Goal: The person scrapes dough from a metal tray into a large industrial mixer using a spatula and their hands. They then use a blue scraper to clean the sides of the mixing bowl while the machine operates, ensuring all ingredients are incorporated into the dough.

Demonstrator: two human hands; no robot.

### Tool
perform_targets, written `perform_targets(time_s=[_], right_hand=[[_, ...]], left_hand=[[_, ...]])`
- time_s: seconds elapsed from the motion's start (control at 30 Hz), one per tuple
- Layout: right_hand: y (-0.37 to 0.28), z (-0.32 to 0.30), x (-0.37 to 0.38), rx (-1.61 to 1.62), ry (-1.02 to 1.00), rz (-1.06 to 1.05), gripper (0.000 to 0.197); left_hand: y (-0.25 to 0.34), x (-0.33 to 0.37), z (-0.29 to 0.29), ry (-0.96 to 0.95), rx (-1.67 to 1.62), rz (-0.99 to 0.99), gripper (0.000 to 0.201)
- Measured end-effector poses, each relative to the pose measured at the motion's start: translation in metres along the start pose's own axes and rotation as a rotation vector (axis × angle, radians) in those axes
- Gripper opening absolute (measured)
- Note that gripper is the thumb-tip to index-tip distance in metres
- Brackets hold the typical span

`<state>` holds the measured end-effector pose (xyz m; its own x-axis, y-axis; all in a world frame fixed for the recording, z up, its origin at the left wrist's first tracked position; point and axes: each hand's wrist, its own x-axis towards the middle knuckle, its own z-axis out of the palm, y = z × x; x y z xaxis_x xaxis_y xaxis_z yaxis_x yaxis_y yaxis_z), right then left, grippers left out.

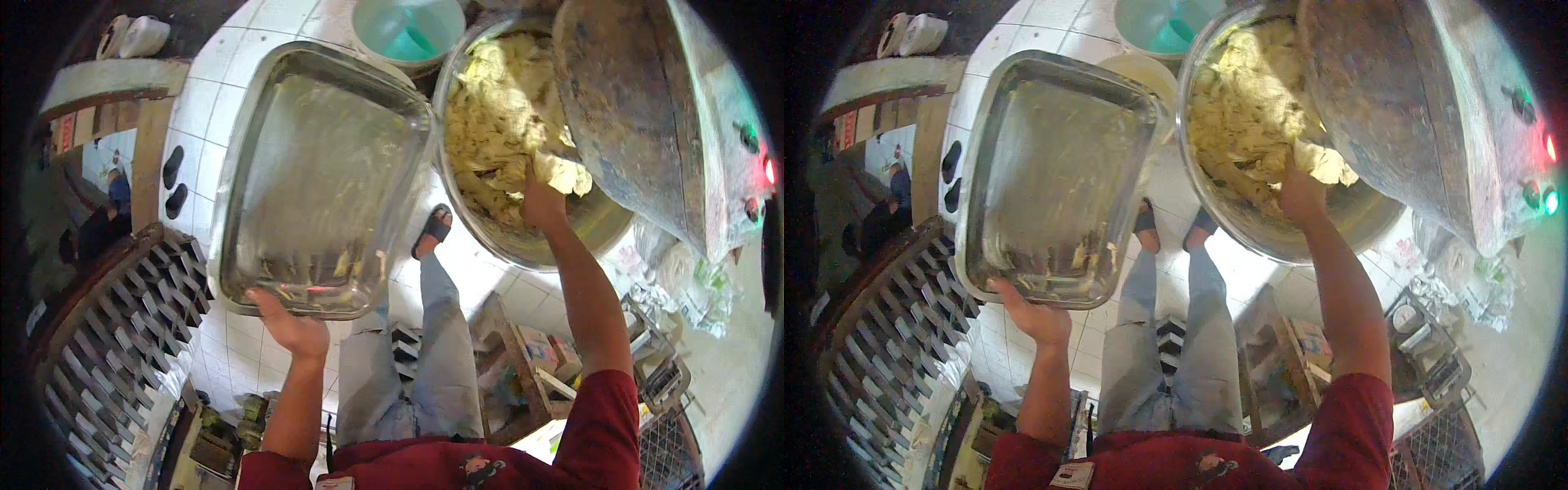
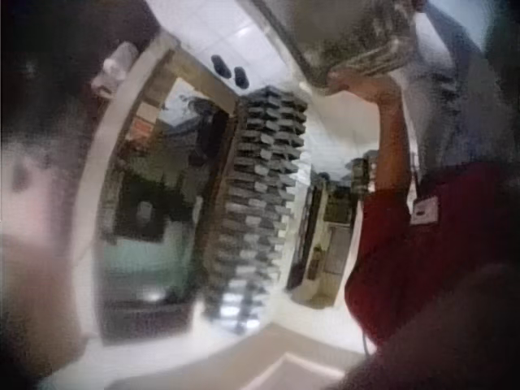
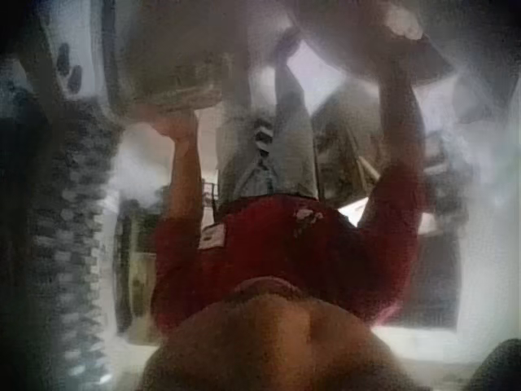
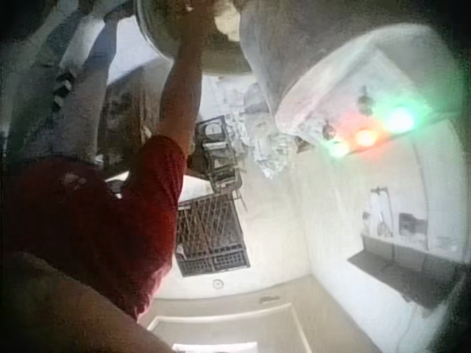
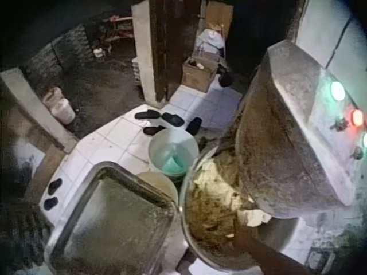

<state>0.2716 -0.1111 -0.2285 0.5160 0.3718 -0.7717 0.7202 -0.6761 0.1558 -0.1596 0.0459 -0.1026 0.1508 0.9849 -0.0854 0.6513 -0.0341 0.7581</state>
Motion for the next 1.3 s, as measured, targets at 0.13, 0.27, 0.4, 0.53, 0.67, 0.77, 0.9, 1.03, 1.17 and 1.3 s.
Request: perform_targets(time_s=[0.13,0.27,0.4,0.53,0.67,0.77,0.9,1.03,1.17,1.3], right_hand=[[0.008,-0.017,-0.035,-0.026,0.138,-0.157,0.067],[-0.04,-0.057,-0.127,0.54,0.48,-0.596,0.061],[-0.1,-0.101,-0.178,0.781,0.202,-0.879,0.071],[-0.114,-0.065,-0.195,0.866,0.003,-0.758,0.076],[-0.121,-0.034,-0.201,1.085,-0.038,-1.023,0.084],[-0.117,-0.028,-0.2,1.328,0.045,-0.98,0.084],[-0.117,-0.071,-0.188,1.042,0.085,-0.772,0.08],[-0.116,-0.072,-0.196,0.88,0.09,-0.78,0.078],[-0.117,-0.065,-0.213,1.08,-0.29,-0.757,0.075],[-0.123,-0.041,-0.231,1.641,-0.65,-0.698,0.073]], left_hand=[[0.004,0.007,0.002,0.001,0.009,0.091,0.062],[-0.028,0.004,0.0,-0.027,0.012,0.233,0.06],[-0.072,-0.021,0.007,-0.02,0.206,0.341,0.058],[0.032,0.018,0.025,0.015,-0.033,0.069,0.057],[0.028,0.022,0.024,0.027,-0.059,-0.03,0.062],[0.032,0.021,0.024,0.011,-0.024,-0.031,0.062],[0.035,0.016,0.024,-0.007,-0.023,0.066,0.054],[0.039,0.011,0.025,-0.059,0.009,0.129,0.054],[0.039,0.001,0.034,-0.054,-0.192,0.055,0.06],[0.032,0.002,0.032,-0.079,0.135,0.326,0.06]])
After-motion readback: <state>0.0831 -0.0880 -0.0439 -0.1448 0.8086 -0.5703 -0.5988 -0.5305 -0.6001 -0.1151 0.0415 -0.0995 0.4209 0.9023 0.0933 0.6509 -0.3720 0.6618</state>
